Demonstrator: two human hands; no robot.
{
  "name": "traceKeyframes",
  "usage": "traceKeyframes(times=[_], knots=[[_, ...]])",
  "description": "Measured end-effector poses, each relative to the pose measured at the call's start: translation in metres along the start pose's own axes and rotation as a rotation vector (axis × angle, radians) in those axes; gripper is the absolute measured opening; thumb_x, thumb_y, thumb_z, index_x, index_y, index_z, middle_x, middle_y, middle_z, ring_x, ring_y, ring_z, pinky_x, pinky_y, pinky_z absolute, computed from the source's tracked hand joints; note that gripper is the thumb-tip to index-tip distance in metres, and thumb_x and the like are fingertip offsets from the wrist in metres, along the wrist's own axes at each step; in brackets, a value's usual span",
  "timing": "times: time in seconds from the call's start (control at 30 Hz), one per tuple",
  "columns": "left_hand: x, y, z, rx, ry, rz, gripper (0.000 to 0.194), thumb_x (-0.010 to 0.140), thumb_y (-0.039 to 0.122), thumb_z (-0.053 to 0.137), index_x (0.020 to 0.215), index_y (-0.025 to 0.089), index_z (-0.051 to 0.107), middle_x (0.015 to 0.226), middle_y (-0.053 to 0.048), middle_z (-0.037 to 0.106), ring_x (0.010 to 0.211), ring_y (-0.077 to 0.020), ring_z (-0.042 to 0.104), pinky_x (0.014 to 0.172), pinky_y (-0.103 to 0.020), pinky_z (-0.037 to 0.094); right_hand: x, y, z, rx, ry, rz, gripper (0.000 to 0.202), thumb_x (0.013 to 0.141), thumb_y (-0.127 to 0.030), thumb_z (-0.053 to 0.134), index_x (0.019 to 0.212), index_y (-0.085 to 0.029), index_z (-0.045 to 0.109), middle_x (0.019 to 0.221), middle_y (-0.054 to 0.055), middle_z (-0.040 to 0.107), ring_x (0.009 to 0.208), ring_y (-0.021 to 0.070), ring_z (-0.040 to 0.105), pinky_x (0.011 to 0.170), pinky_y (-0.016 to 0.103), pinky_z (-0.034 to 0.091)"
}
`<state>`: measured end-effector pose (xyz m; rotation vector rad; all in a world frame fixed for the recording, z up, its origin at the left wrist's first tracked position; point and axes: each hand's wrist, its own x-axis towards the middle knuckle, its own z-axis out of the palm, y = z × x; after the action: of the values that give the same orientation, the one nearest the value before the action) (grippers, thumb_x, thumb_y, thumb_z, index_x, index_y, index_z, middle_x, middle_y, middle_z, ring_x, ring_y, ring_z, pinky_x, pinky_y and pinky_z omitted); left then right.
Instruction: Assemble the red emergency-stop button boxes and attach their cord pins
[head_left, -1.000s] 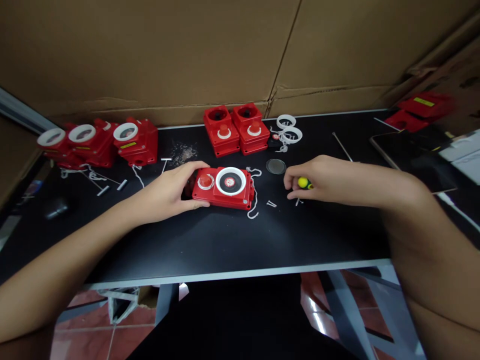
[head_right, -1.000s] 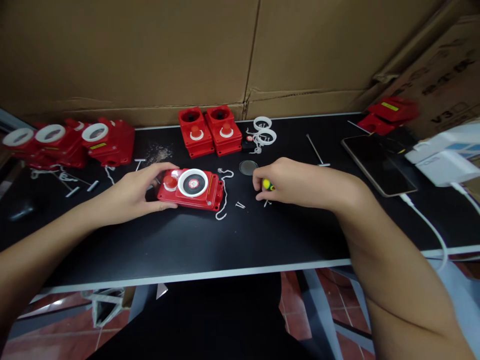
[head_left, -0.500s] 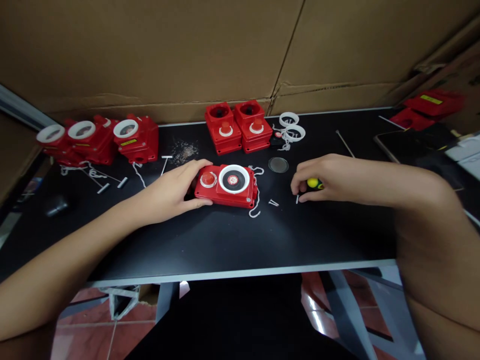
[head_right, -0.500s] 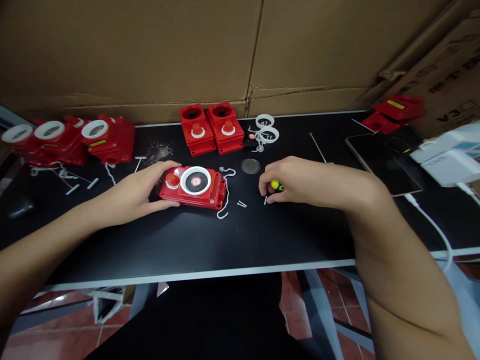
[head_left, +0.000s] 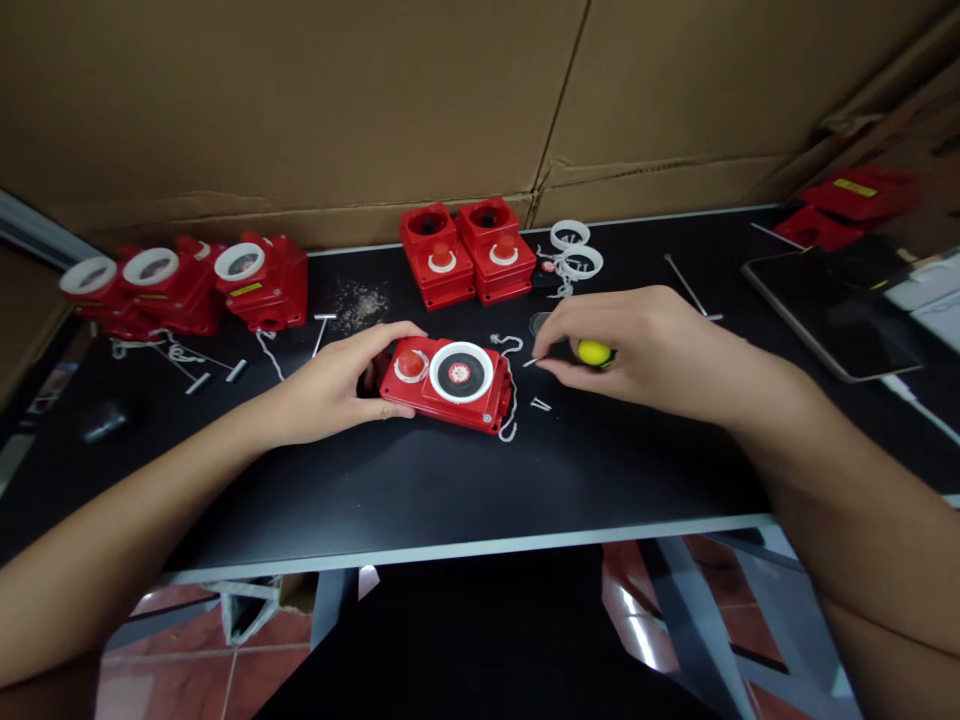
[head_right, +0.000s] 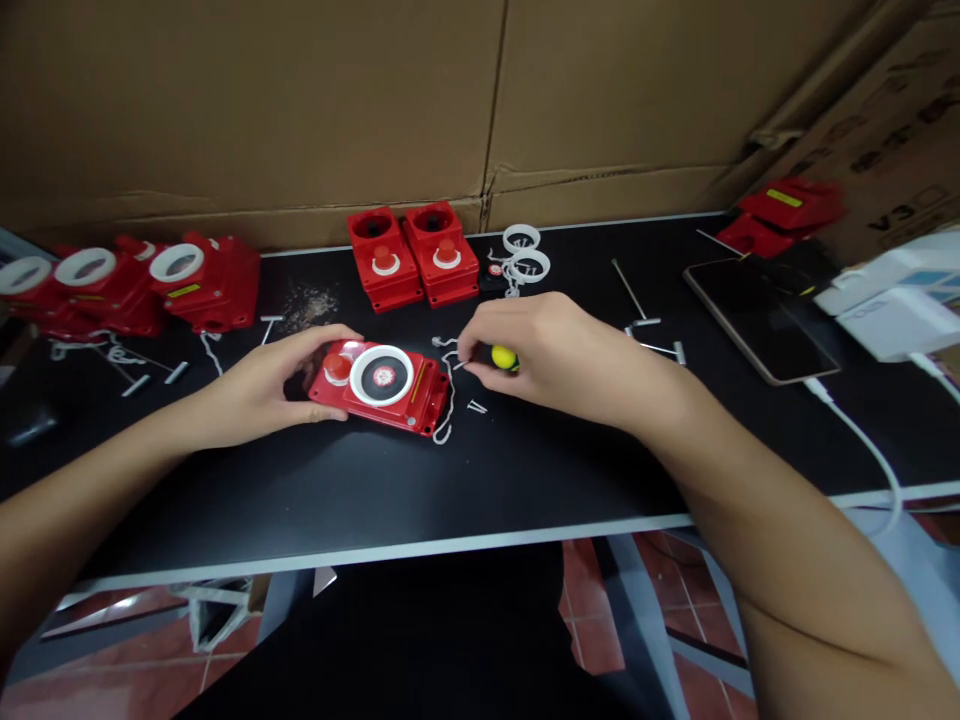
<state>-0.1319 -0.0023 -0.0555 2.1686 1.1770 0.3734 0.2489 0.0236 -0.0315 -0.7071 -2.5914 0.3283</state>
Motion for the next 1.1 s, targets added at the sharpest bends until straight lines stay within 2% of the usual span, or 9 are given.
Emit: traceKeyframes(times=[0.13, 0.23, 0.33, 0.4, 0.57, 0.83, 1.0, 1.1], knots=[[0.0, 0.005, -0.001, -0.041, -0.031, 0.006, 0.088, 0.094, 0.083, 0.085, 0.154, 0.023, 0.065, 0.131, -0.009, 0.08, 0.1, -0.0256, 0.075, 0.088, -0.033, 0.061, 0.004, -0.012, 0.012, -0.101, 0.162, -0.153, 0.01, 0.109, -0.019, 0.07, 0.113, -0.016, 0.078, 0.113, 0.002, 0.082, 0.099, 0.0052, 0.079, 0.088, 0.017, 0.063], [-0.002, 0.007, 0.0, -0.053, -0.037, 0.013, 0.087, 0.094, 0.082, 0.086, 0.153, 0.022, 0.064, 0.128, -0.009, 0.081, 0.1, -0.0253, 0.077, 0.089, -0.034, 0.062, 0.005, -0.021, 0.014, -0.143, 0.237, -0.179, 0.01, 0.106, -0.013, 0.072, 0.113, -0.016, 0.078, 0.114, 0.002, 0.082, 0.101, 0.0044, 0.079, 0.09, 0.015, 0.064], [-0.003, 0.007, 0.002, -0.076, -0.037, 0.024, 0.087, 0.096, 0.081, 0.087, 0.154, 0.022, 0.062, 0.13, -0.01, 0.082, 0.103, -0.0264, 0.079, 0.091, -0.035, 0.063, 0.005, -0.026, 0.013, -0.154, 0.26, -0.198, 0.009, 0.104, -0.012, 0.074, 0.113, -0.016, 0.075, 0.114, 0.003, 0.082, 0.102, 0.0043, 0.079, 0.09, 0.014, 0.065], [-0.003, 0.005, 0.003, -0.088, -0.034, 0.031, 0.087, 0.096, 0.081, 0.087, 0.154, 0.022, 0.061, 0.132, -0.01, 0.082, 0.105, -0.0272, 0.08, 0.092, -0.036, 0.063, 0.004, -0.027, 0.012, -0.145, 0.243, -0.21, 0.007, 0.104, -0.013, 0.075, 0.11, -0.015, 0.074, 0.113, 0.003, 0.081, 0.101, 0.0042, 0.079, 0.089, 0.014, 0.065], [-0.003, 0.003, 0.003, -0.067, -0.043, 0.032, 0.087, 0.094, 0.082, 0.088, 0.153, 0.022, 0.063, 0.121, -0.007, 0.082, 0.094, -0.0244, 0.078, 0.083, -0.033, 0.061, 0.004, -0.026, 0.016, -0.106, 0.172, -0.18, 0.004, 0.105, -0.014, 0.072, 0.104, -0.015, 0.074, 0.11, 0.001, 0.081, 0.094, 0.0052, 0.079, 0.079, 0.016, 0.063], [-0.002, 0.003, 0.002, -0.051, -0.04, 0.023, 0.092, 0.093, 0.086, 0.086, 0.156, 0.023, 0.063, 0.124, -0.008, 0.081, 0.096, -0.025, 0.076, 0.085, -0.035, 0.06, 0.006, -0.023, 0.024, 0.028, 0.155, -0.127, 0.011, 0.105, -0.017, 0.072, 0.096, -0.013, 0.074, 0.106, 0.003, 0.081, 0.091, 0.0058, 0.079, 0.079, 0.018, 0.059], [-0.002, 0.004, 0.001, -0.043, -0.064, -0.003, 0.088, 0.095, 0.079, 0.088, 0.158, 0.024, 0.062, 0.122, -0.006, 0.081, 0.093, -0.024, 0.075, 0.083, -0.033, 0.058, 0.005, -0.023, 0.019, 0.143, 0.025, 0.015, 0.02, 0.108, -0.026, 0.07, 0.096, -0.015, 0.081, 0.115, 0.006, 0.08, 0.095, 0.0062, 0.077, 0.087, 0.02, 0.059], [-0.002, 0.005, 0.0, -0.06, -0.072, -0.002, 0.086, 0.094, 0.075, 0.09, 0.157, 0.024, 0.062, 0.121, -0.005, 0.08, 0.093, -0.0236, 0.075, 0.084, -0.033, 0.058, 0.005, -0.024, 0.009, 0.186, -0.092, 0.049, 0.021, 0.109, -0.03, 0.069, 0.106, -0.019, 0.087, 0.121, 0.006, 0.08, 0.1, 0.0079, 0.078, 0.092, 0.022, 0.058]])
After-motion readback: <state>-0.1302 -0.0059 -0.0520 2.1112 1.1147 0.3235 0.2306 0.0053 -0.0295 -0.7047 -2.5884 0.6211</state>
